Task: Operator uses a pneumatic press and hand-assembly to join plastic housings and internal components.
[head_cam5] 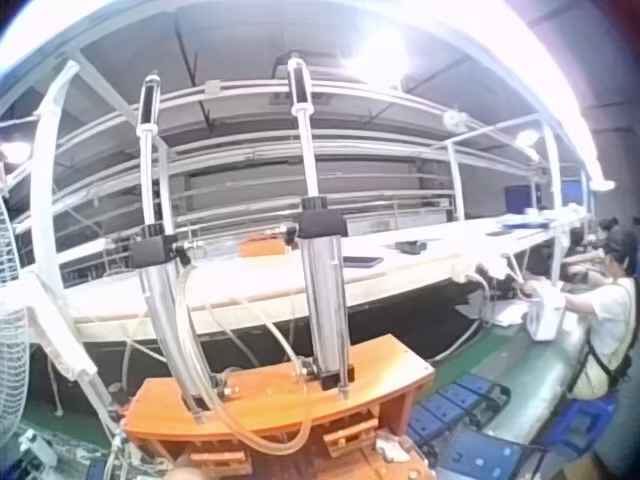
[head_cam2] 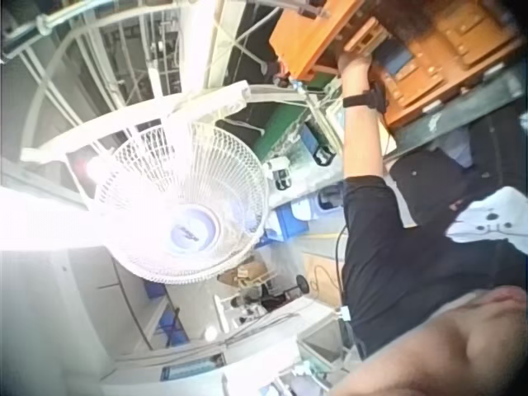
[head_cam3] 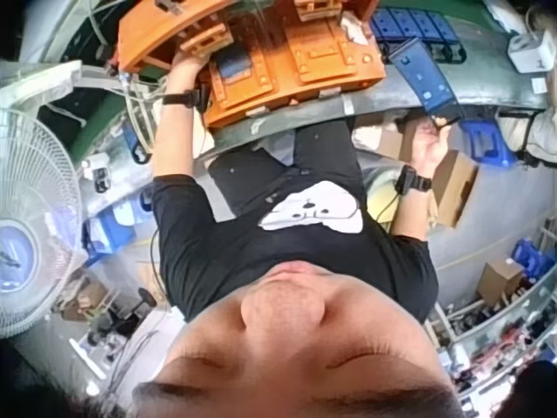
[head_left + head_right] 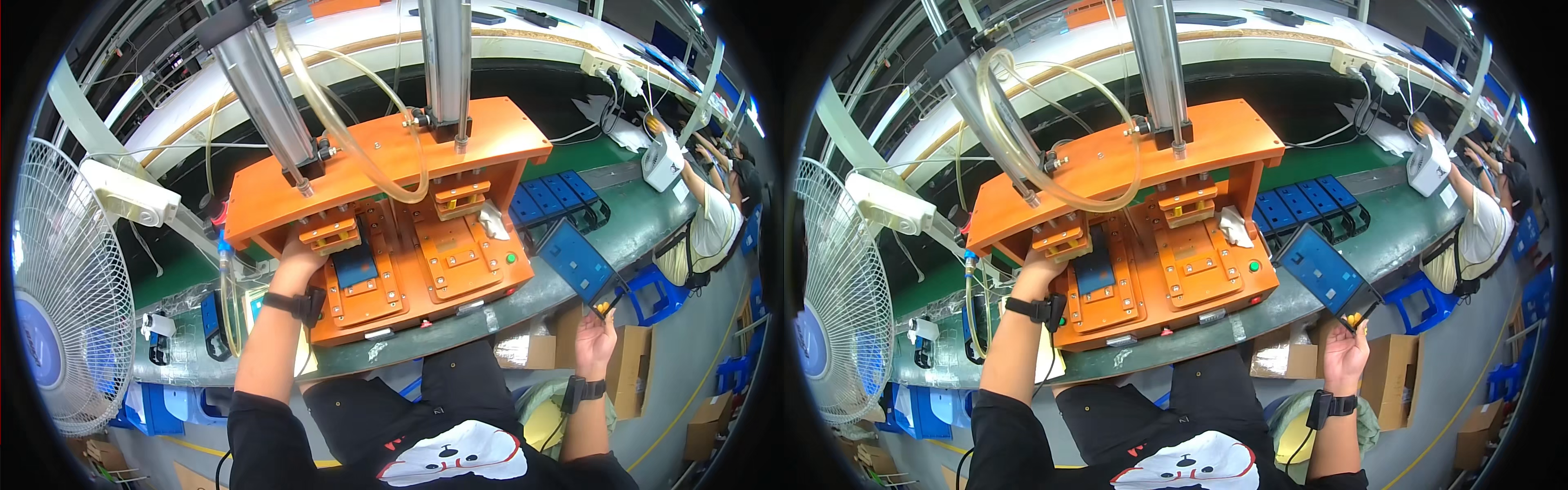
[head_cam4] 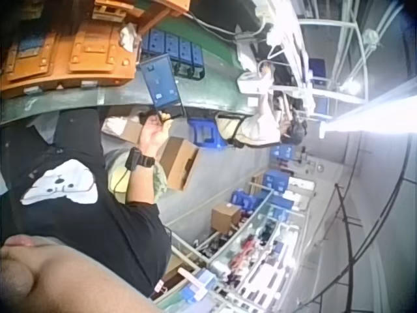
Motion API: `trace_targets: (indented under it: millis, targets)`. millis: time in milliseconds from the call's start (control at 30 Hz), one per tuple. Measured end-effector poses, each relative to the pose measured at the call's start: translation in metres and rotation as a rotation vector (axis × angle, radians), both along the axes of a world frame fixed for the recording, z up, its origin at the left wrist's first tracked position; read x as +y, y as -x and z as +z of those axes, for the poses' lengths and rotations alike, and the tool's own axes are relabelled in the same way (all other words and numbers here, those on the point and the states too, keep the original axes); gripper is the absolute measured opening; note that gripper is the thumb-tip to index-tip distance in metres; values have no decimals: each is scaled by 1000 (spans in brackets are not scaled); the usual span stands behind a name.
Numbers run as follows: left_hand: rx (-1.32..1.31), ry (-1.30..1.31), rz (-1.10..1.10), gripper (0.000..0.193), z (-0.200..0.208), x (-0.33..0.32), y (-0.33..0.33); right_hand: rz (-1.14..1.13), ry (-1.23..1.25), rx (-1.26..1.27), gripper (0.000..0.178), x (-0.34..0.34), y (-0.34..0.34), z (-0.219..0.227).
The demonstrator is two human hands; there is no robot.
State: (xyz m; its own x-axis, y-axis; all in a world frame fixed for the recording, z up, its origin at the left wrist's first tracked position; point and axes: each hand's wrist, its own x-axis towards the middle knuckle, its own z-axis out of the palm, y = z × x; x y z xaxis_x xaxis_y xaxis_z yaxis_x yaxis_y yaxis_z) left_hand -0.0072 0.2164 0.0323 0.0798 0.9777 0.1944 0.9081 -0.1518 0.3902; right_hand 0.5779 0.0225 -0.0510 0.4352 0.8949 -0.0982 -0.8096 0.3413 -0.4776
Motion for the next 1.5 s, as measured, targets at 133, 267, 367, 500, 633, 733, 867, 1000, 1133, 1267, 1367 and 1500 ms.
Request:
trace_targets:
  millis: [133, 267, 367, 500, 633, 733, 867, 1000, 1133, 1267, 1367, 1500]
  targets:
    - [-711, 52, -10, 51, 8, -4, -7, -54, 87, 41, 17, 3, -10, -18]
    - [-348, 40, 0, 49, 21, -5, -12, -104, 138, 97, 17, 11, -9, -21]
    - [6, -10, -40, 47, 23, 0, -10, -81, 122, 106, 17, 17, -11, -23]
    - [321, -81, -124, 34, 22, 5, -14, -54, 46, 111, 19, 20, -27, -33]
    - [25, -14, -101, 36, -8, 14, -6, -152, 51, 76, 19, 18, -62, -34]
    - [37, -162, -84, 34, -75, 15, 136, -120, -14, 53, 20, 59, -80, -49]
    - [500, -75, 98, 41, -14, 19, 14, -345, 116, 0, 22, 80, -146, -36]
    - [70, -233, -89, 34, 29, -42, -36, -430, 157, -123, 22, 141, -193, -32]
    - [-278, -104, 36, 35, 35, -97, -63, -427, 281, -138, 23, 198, -253, -51]
    - [-414, -234, 20, 45, -17, -127, -48, -390, 325, -197, 27, 251, -276, -76]
    - [-668, -182, 42, 52, -34, -132, -53, -306, 332, -158, 24, 270, -284, -93]
    - [-573, -300, 123, 64, -38, -145, -49, -192, 578, -419, 28, 293, -247, -72]
